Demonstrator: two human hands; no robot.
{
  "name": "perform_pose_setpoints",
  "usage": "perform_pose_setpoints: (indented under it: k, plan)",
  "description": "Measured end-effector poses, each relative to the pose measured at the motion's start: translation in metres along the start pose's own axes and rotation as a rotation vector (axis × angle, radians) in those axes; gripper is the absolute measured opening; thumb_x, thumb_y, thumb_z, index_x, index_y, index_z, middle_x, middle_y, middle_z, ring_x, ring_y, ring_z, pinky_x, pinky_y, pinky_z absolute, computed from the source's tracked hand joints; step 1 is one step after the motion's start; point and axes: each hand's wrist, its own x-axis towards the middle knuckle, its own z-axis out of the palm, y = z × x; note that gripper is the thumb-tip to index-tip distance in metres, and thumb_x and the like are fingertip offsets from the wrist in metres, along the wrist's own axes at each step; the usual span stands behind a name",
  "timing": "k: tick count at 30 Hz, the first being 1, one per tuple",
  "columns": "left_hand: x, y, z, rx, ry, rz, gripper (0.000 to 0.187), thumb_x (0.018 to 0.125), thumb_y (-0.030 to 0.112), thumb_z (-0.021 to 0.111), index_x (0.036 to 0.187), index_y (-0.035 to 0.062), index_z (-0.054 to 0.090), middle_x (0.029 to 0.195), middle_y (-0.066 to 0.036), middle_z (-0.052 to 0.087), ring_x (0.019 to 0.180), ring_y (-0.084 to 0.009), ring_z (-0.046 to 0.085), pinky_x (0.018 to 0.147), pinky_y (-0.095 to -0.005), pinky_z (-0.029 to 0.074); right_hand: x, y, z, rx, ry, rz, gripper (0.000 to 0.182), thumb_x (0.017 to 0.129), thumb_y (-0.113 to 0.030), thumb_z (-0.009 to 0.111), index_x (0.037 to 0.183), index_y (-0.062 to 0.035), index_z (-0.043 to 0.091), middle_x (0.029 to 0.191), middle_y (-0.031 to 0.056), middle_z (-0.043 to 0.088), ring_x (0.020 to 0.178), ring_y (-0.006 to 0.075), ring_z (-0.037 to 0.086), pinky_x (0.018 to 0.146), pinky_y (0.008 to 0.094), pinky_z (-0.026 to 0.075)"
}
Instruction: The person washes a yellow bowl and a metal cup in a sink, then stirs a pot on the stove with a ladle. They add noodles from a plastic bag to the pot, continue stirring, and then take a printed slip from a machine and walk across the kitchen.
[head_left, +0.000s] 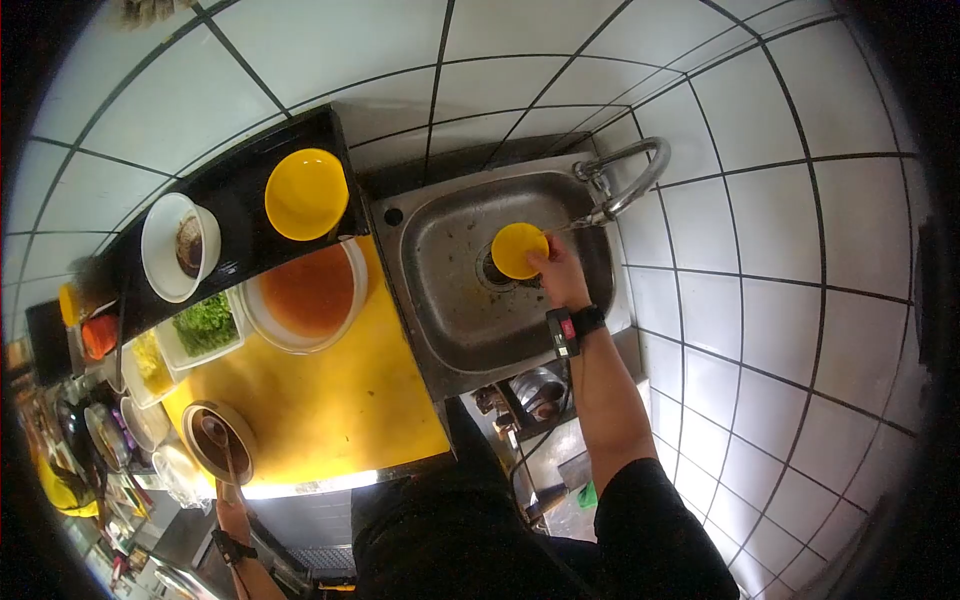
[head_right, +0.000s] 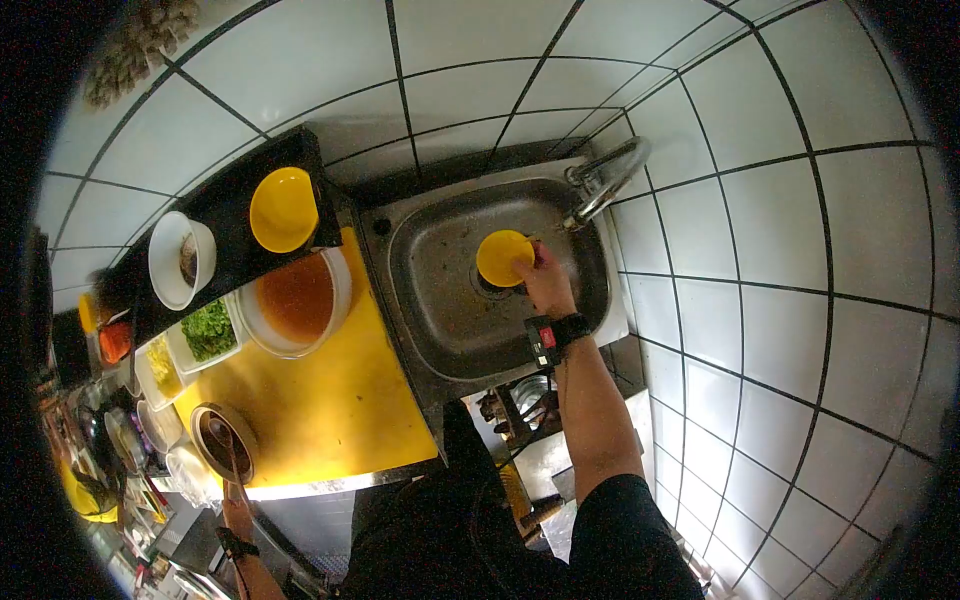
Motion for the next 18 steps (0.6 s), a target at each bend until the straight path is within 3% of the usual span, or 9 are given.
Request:
perform_pose_setpoints:
  k: [1,2,3,4,6,8,9,11,18]
  plan:
    - [-0.004,0.018,-0.002,0.023,-0.005,-0.138,0.055,0.085,-0.009,0.043,0.139,0.0038,0.046,0.090,-0.007,0.062,0.068,-0.0116,0.055,0.055,-0.0232,0.044,-0.002,-0.005,-0.003,-0.001,0.002,-0.002,0.029,0.087,-0.011,0.062,0.113,0.0015,0.062,0.105,0.0106,0.067,0.098,0.0203,0.064,0.084,0.0324,0.049]
    - [-0.006,0.034,-0.003,0.047,-0.010,-0.277,0.054,0.085,-0.009,0.042,0.138,0.0032,0.047,0.090,-0.007,0.062,0.069,-0.0113,0.055,0.055,-0.0231,0.044,-0.013,-0.038,0.004,-0.270,0.043,0.018,0.030,0.085,-0.008,0.063,0.113,0.0005,0.061,0.105,0.0118,0.067,0.098,0.0226,0.063,0.086,0.0330,0.049]
    - [-0.005,0.026,-0.003,0.045,-0.010,-0.276,0.054,0.085,-0.009,0.042,0.138,0.0032,0.047,0.090,-0.007,0.062,0.069,-0.0113,0.055,0.055,-0.0231,0.044,-0.019,-0.057,0.009,-0.538,0.084,0.038,0.031,0.083,-0.005,0.064,0.113,-0.0005,0.061,0.106,0.0131,0.066,0.098,0.0249,0.063,0.087,0.0336,0.048]
    - [-0.003,0.016,-0.003,0.003,-0.021,-0.214,0.055,0.084,-0.009,0.040,0.138,0.0031,0.046,0.091,-0.007,0.062,0.069,-0.0114,0.055,0.055,-0.0236,0.044,-0.018,-0.054,0.007,-0.539,0.084,0.036,0.031,0.083,-0.005,0.064,0.113,-0.0005,0.061,0.106,0.0131,0.066,0.098,0.0249,0.063,0.087,0.0336,0.048]
    - [-0.004,0.029,-0.003,-0.041,-0.033,-0.152,0.056,0.084,-0.009,0.038,0.138,0.0030,0.046,0.091,-0.006,0.062,0.069,-0.0116,0.055,0.055,-0.0241,0.045,-0.017,-0.045,0.005,-0.766,0.183,-0.370,0.033,0.076,0.001,0.067,0.108,-0.0030,0.060,0.101,0.0144,0.062,0.096,0.0318,0.061,0.084,0.0376,0.049]
    - [-0.008,0.071,-0.004,-0.044,-0.090,-0.336,0.059,0.081,-0.009,0.035,0.138,0.0029,0.046,0.091,-0.006,0.060,0.069,-0.0121,0.054,0.056,-0.0241,0.045,-0.017,-0.045,0.005,-0.822,0.261,-0.502,0.033,0.073,0.003,0.067,0.104,-0.0034,0.059,0.099,0.0144,0.060,0.096,0.0337,0.059,0.082,0.0396,0.050]
    - [-0.007,0.062,-0.004,-0.046,-0.089,-0.336,0.059,0.081,-0.009,0.035,0.138,0.0029,0.046,0.091,-0.006,0.060,0.069,-0.0121,0.054,0.056,-0.0241,0.045,-0.017,-0.046,0.006,-0.876,0.340,-0.634,0.033,0.071,0.005,0.068,0.101,-0.0038,0.058,0.098,0.0143,0.058,0.096,0.0355,0.057,0.080,0.0416,0.050]
    - [-0.005,0.033,-0.005,-0.082,-0.091,-0.202,0.061,0.079,-0.009,0.035,0.138,0.0034,0.045,0.091,-0.005,0.059,0.069,-0.0119,0.054,0.056,-0.0240,0.046,-0.017,-0.045,0.005,-0.871,0.385,-0.650,0.031,0.071,0.005,0.068,0.100,-0.0039,0.058,0.099,0.0145,0.058,0.097,0.0359,0.057,0.080,0.0426,0.050]
    - [-0.006,-0.015,-0.003,-0.087,-0.053,-0.053,0.064,0.080,-0.009,0.037,0.142,0.0050,0.041,0.091,-0.004,0.058,0.068,-0.0114,0.055,0.054,-0.0246,0.046,-0.031,-0.066,0.007,-0.873,0.456,-0.705,0.031,0.073,0.007,0.065,0.099,-0.0024,0.051,0.100,0.0150,0.057,0.096,0.0365,0.057,0.079,0.0438,0.048]
